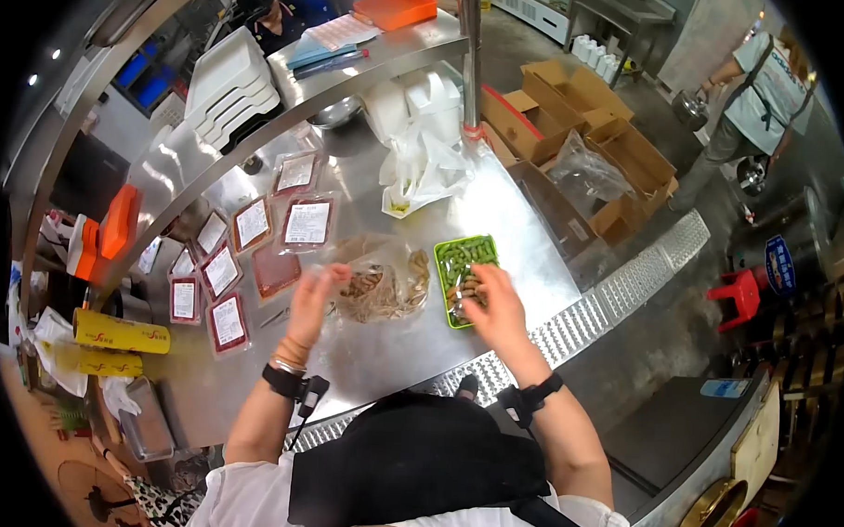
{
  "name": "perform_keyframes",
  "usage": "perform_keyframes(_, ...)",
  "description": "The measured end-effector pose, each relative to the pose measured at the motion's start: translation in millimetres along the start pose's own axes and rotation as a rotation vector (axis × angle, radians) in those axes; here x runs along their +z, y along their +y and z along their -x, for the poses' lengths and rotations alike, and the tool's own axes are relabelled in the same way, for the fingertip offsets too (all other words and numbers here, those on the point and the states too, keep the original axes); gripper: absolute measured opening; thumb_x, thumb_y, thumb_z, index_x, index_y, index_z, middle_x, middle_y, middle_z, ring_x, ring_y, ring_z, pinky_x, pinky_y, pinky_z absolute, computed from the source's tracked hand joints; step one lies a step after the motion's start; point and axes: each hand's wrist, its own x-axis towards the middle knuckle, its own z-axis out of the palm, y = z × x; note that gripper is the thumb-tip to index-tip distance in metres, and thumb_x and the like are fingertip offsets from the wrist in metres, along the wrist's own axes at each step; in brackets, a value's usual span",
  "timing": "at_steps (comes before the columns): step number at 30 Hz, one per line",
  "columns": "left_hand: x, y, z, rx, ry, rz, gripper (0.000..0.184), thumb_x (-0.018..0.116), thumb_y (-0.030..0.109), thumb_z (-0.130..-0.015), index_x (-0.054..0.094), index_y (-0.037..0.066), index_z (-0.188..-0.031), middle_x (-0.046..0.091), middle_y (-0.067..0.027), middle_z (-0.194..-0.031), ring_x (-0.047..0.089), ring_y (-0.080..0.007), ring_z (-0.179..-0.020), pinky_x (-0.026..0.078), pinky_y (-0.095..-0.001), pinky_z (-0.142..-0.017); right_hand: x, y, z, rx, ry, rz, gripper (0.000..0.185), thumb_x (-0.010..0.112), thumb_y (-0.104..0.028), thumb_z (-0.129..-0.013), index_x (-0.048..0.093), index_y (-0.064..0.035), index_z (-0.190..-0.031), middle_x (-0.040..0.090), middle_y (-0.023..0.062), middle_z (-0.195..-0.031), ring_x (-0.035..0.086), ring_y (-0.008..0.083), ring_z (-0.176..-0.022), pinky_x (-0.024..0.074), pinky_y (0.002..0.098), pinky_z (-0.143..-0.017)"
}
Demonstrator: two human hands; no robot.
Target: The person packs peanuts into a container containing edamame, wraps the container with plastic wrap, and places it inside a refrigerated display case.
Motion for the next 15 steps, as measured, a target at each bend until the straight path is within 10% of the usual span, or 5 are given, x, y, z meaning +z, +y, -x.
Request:
perform_keyframes(8,-52,49,-2,0.070,0.036,0.006,0.032,0.042,0.027,-0.104,0.059,0.002,-0.094,0.066,-0.0059,-0.093,0.058,-0.0145,-0.090,0.044,-0.0296,-0.087,108,-53,-40,-0.467,-0.261,0.848,0.074,0.073,-0.012,-0.074,0.046,-0.0301,-0.140,0.026,0.0250,-0.152,0.064,0.0283,-0.097,0.0556,0.0385,-0.077)
perform_keyframes(15,-91,55,3,0.030,0.125,0.242,0.031,0.041,0.024,-0.104,0.060,0.002,-0.094,0.066,-0.0064,-0.097,0.059,-0.0150,-0.094,0.045,-0.0299,-0.090,80,-85,-72,-0.410,-0.345,0.553,0.019,0.076,-0.023,-0.073,0.067,-0.0078,-0.080,0.059,0.0108,-0.086,0.063,0.0263,-0.075,0.0511,0.0386,-0.065)
